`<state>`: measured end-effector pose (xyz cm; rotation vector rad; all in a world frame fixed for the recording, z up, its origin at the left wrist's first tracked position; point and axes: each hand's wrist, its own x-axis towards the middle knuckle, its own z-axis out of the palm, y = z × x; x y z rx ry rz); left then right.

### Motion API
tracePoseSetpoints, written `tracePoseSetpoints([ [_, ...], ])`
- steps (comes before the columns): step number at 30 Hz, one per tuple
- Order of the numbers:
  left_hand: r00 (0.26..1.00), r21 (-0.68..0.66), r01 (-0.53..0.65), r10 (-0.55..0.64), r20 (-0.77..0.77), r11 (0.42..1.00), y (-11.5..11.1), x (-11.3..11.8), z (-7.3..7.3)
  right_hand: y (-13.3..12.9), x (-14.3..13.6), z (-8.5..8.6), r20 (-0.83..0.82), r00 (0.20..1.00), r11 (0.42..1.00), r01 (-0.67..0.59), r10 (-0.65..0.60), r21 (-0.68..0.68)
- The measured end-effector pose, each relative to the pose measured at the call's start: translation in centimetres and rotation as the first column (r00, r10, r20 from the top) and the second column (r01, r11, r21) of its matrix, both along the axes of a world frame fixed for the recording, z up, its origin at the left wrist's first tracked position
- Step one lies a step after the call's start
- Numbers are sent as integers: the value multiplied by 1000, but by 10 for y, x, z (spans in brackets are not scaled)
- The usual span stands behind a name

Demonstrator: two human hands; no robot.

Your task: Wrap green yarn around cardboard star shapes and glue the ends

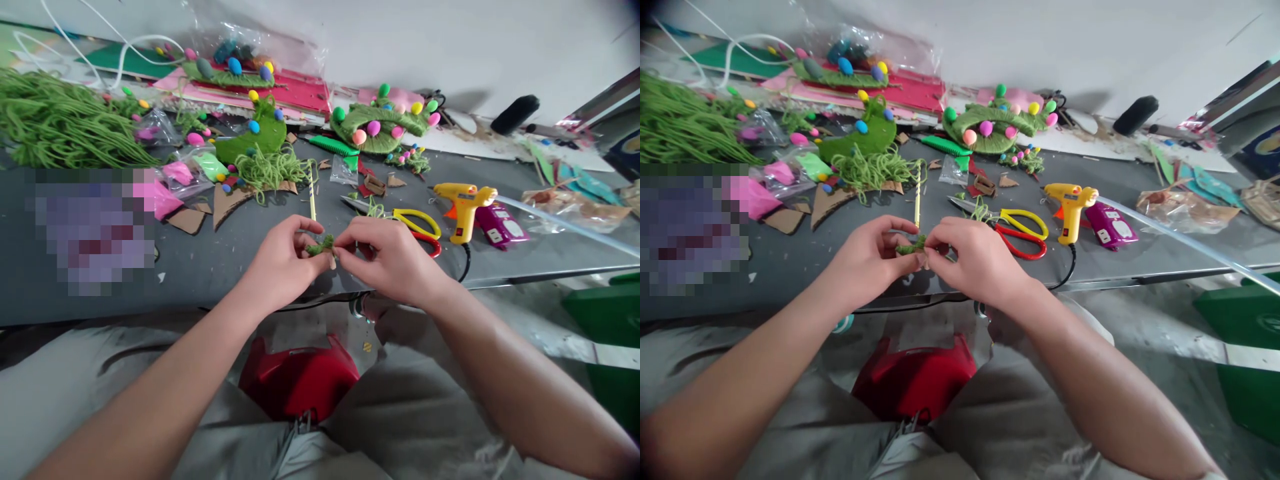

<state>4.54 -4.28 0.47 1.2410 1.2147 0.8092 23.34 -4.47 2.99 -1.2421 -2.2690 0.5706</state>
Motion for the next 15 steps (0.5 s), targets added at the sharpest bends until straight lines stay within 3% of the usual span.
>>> tracePoseSetpoints([
  [6, 974, -16, -147, 147, 172, 989, 2, 0, 0, -2, -1, -2, -46, 997, 990, -53, 59, 128],
  [10, 909, -20, -228, 220, 355, 974, 3, -3, 1, -4, -3, 2, -110, 993, 980, -29, 51, 197],
  [15, 841, -54, -273, 266, 472, 960, 4, -6, 2, -5, -3, 3, -129, 990, 980, -37, 63, 196],
])
